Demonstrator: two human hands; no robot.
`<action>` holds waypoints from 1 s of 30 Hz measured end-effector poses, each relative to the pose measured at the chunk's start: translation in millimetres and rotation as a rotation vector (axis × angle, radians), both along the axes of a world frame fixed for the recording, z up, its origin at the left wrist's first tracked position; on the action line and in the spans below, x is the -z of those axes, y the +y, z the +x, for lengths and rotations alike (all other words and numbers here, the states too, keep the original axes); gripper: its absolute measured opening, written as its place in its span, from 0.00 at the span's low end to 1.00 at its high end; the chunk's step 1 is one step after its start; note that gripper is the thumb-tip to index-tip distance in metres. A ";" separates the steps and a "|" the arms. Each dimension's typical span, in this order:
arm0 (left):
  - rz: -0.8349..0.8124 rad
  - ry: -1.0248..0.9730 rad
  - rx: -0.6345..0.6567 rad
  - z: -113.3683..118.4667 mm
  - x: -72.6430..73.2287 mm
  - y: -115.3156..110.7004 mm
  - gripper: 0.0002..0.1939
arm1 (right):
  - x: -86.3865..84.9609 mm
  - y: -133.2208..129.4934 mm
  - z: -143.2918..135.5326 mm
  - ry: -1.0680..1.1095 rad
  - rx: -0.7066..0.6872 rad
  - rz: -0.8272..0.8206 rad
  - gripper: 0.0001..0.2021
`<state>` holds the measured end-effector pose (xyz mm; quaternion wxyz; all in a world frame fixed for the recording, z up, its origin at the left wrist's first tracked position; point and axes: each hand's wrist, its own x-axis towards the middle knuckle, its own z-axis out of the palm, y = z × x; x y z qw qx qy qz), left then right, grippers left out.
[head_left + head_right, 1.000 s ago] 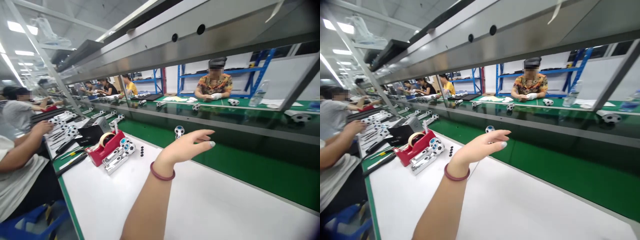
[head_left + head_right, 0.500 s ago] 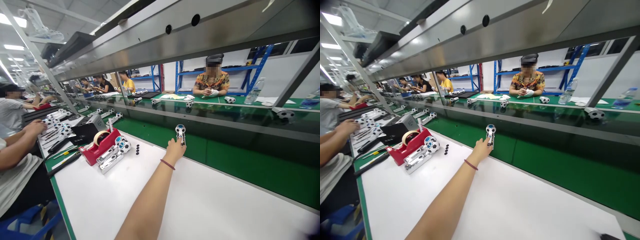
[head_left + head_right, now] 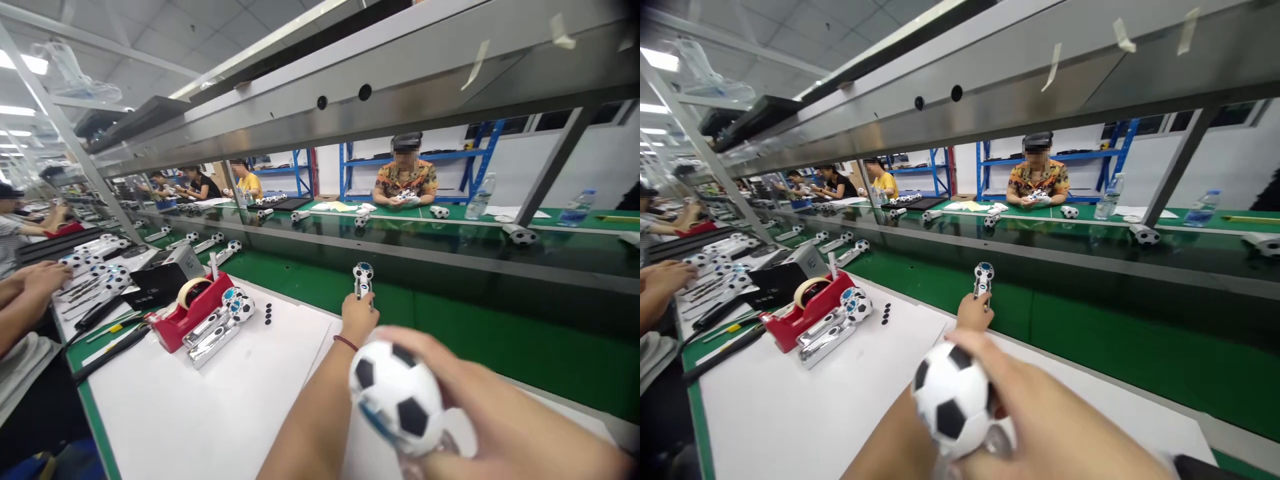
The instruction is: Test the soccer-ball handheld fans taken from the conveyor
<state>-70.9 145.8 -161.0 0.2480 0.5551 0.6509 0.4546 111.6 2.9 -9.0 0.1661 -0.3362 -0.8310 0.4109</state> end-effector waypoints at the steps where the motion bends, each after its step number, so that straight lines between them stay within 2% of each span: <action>1: 0.015 -0.106 -0.023 -0.9 -0.1 2.2 0.12 | -2.8 -5.1 -8.4 -0.059 -0.069 -0.041 0.39; 4: 0.058 -0.463 -0.075 -2.5 -2.5 7.5 0.12 | 1.0 -9.6 -30.2 -0.300 -0.209 -0.098 0.33; 7: 0.135 -0.803 -0.081 0.6 -13.8 7.4 0.08 | 22.8 -0.5 -43.9 -0.391 -0.323 -0.101 0.23; 11: 0.271 -1.094 -0.073 10.4 -40.5 -1.4 0.02 | 50.0 10.0 -52.4 -0.350 -0.204 -0.029 0.14; 14: 0.344 -1.191 -0.045 17.6 -57.5 -10.0 0.03 | 49.7 16.0 -49.8 -0.238 -0.134 -0.020 0.12; 17: 0.351 -1.233 -0.012 24.2 -70.0 -18.9 0.05 | 38.2 31.2 -37.6 0.034 0.046 0.039 0.13; 21: 0.325 -1.197 0.158 41.8 -83.9 -32.9 0.08 | 24.1 61.6 -10.7 0.326 0.417 0.086 0.26; 25: 0.321 -0.969 0.375 72.3 -87.3 -47.8 0.05 | 14.9 81.6 15.7 0.552 0.513 -0.014 0.34; 28: 0.345 -0.765 0.566 92.1 -85.1 -58.4 0.07 | 12.2 88.6 27.8 0.719 0.698 0.129 0.34; 30: 0.320 -0.725 0.647 98.3 -86.2 -64.4 0.18 | 12.2 91.4 32.4 0.761 0.787 0.250 0.33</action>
